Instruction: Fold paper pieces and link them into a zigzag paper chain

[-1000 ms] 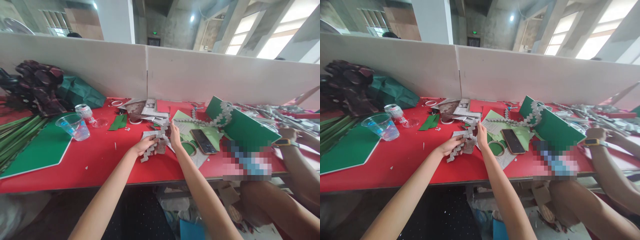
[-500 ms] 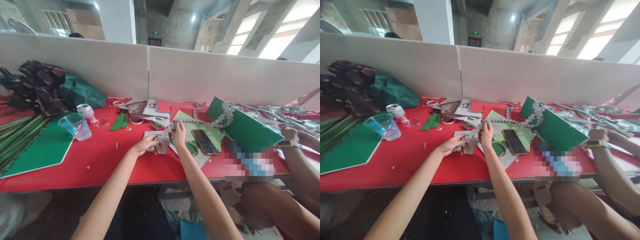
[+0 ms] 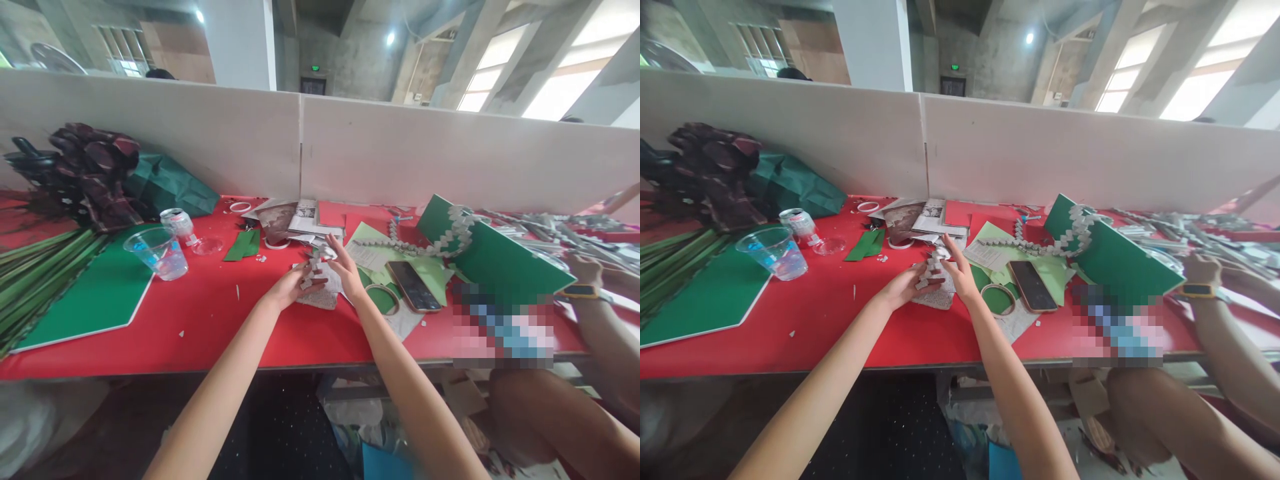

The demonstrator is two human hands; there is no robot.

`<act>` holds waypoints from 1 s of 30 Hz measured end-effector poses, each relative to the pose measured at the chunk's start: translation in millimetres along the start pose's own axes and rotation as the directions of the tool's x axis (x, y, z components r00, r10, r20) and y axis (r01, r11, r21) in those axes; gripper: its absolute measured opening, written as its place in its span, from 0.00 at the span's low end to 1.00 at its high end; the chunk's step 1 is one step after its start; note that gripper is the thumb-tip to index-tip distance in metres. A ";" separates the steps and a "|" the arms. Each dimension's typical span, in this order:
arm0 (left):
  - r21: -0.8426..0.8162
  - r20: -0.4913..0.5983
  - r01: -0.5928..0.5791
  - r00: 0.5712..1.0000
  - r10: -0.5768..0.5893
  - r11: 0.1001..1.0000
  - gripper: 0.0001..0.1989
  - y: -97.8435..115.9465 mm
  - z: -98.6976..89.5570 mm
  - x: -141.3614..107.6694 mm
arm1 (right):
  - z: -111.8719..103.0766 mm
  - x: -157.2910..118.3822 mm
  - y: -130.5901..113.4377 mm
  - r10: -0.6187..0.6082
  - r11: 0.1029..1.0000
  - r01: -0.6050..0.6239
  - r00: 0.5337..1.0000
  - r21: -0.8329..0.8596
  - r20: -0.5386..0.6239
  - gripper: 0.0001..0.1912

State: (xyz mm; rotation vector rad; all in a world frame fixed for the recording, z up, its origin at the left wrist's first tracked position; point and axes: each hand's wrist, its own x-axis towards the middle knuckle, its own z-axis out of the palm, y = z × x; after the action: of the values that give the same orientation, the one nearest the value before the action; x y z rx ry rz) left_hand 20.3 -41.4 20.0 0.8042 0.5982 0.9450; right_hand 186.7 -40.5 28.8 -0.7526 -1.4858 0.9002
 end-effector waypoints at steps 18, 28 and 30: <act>0.166 -0.189 -0.153 0.965 0.183 0.974 0.21 -0.9 0.8 4.8 | 1.0 1.6 11.1 0.027 0.997 -0.026 0.999 0.078 -0.020 0.30; 0.241 -0.271 -0.155 0.937 0.220 0.958 0.13 10.0 -8.9 0.6 | -12.6 9.6 19.0 0.229 0.947 -0.144 0.930 0.286 -0.288 0.14; 0.215 -0.270 -0.200 0.929 0.254 0.956 0.14 12.2 -12.2 0.3 | -16.3 11.2 22.4 0.321 0.908 -0.188 0.886 0.375 -0.334 0.16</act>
State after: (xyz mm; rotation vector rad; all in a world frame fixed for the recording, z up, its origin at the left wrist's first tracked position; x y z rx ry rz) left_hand 5.5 -32.9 22.8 0.9187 0.8752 1.2505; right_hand 200.7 -17.8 15.2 -0.8304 -0.8622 1.0974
